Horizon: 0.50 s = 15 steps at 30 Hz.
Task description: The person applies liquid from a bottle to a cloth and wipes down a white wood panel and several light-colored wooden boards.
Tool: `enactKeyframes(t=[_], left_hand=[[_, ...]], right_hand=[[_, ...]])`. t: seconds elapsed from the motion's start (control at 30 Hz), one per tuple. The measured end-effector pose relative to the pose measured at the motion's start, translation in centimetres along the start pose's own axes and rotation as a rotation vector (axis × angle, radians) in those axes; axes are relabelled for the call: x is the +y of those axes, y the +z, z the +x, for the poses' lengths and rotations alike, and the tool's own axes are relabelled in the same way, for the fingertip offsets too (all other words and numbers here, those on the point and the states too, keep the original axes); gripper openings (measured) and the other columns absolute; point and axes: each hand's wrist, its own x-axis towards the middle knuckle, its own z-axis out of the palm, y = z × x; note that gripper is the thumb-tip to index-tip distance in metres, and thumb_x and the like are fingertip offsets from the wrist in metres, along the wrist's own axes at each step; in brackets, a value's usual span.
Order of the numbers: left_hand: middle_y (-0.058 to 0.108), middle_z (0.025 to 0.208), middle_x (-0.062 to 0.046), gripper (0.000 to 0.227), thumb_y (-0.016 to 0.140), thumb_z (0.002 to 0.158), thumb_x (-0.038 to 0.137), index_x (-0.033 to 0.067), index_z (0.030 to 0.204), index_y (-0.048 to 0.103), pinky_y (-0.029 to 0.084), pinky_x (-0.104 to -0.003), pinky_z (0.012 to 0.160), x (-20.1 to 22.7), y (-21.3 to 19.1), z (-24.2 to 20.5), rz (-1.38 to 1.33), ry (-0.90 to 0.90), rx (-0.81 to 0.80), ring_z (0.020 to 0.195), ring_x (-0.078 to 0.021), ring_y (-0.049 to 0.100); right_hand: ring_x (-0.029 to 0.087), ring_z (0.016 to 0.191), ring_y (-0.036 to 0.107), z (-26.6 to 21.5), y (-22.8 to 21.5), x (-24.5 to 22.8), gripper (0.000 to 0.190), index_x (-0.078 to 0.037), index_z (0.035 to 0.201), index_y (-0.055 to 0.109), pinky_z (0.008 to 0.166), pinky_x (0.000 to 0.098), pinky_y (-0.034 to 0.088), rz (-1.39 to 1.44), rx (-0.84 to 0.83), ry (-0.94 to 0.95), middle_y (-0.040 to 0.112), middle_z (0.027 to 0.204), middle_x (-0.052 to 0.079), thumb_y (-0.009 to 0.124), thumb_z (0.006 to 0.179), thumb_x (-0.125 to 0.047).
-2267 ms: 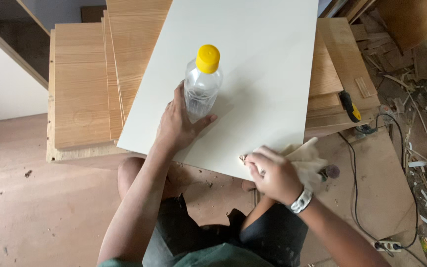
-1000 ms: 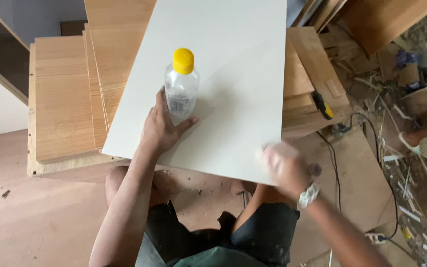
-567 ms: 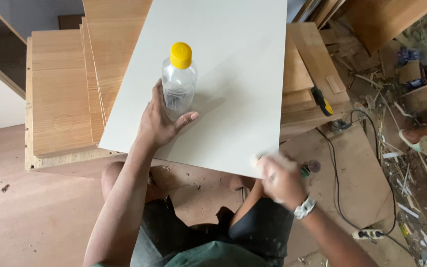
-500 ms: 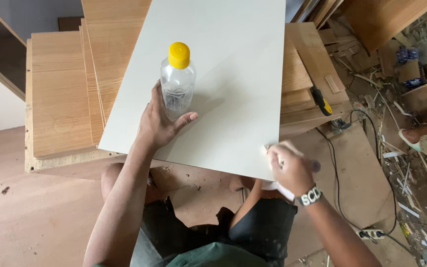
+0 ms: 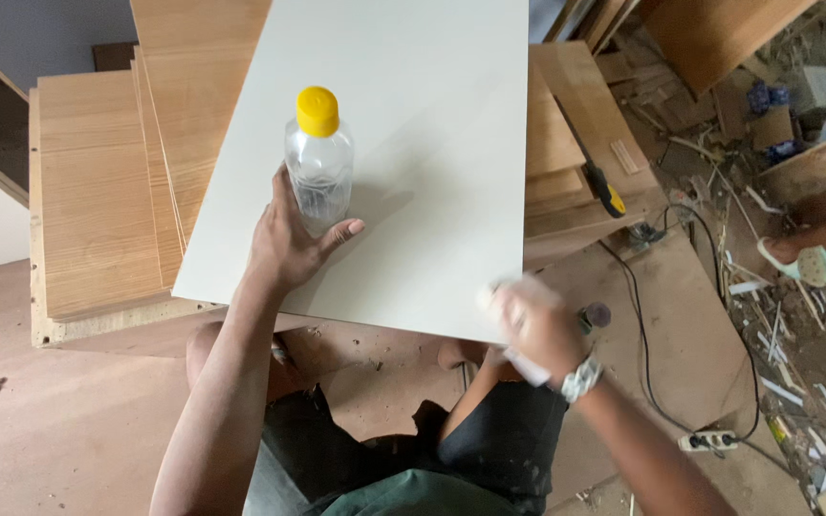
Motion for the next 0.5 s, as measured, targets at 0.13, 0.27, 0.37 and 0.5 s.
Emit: enactKeyframes(t=[0.13,0.27,0.37,0.5], left_hand=[[0.052,0.142,-0.034,0.116,0.081,0.076,0.068,0.0074,0.154,0.020,0.042,-0.067,0.110,0.4,-0.2,0.5,-0.011,0.011,0.015,0.124,-0.0584,0.055],[0.055,0.138,-0.035,0.117,0.083,0.076,0.066,0.0088,0.155,0.019,0.043,-0.068,0.108,-0.5,0.1,0.7,-0.010,0.008,0.010,0.122,-0.0585,0.057],[0.054,0.140,-0.034,0.118,0.082,0.074,0.069,0.0135,0.157,0.017,0.043,-0.065,0.110,0.5,-0.2,0.4,0.008,-0.028,0.018,0.124,-0.0563,0.056],[0.053,0.141,-0.035,0.116,0.083,0.077,0.063,0.0103,0.157,0.017,0.043,-0.068,0.109,0.3,-0.3,0.3,-0.042,0.007,0.002,0.125,-0.0581,0.055]], right_hand=[[0.025,0.071,0.071,-1.2,0.7,1.3,0.007,-0.025,0.085,0.068,0.065,0.0359,0.058,-0.057,-0.110,0.083,0.066,0.084,-0.007,0.065,0.091,-0.022],[0.036,0.071,0.070,-0.4,0.5,4.3,0.004,-0.013,0.091,0.072,0.067,0.0439,0.056,-0.088,-0.080,0.074,0.066,0.078,0.007,0.072,0.087,-0.015],[0.041,0.070,0.065,-1.0,-0.2,0.7,0.009,-0.006,0.084,0.072,0.082,0.0528,0.053,-0.148,-0.013,-0.066,0.064,0.076,0.015,0.071,0.086,-0.015],[0.029,0.066,0.069,-2.8,0.8,3.6,0.014,-0.023,0.076,0.067,0.058,0.0371,0.056,-0.194,-0.149,0.090,0.061,0.072,0.001,0.067,0.089,-0.029]])
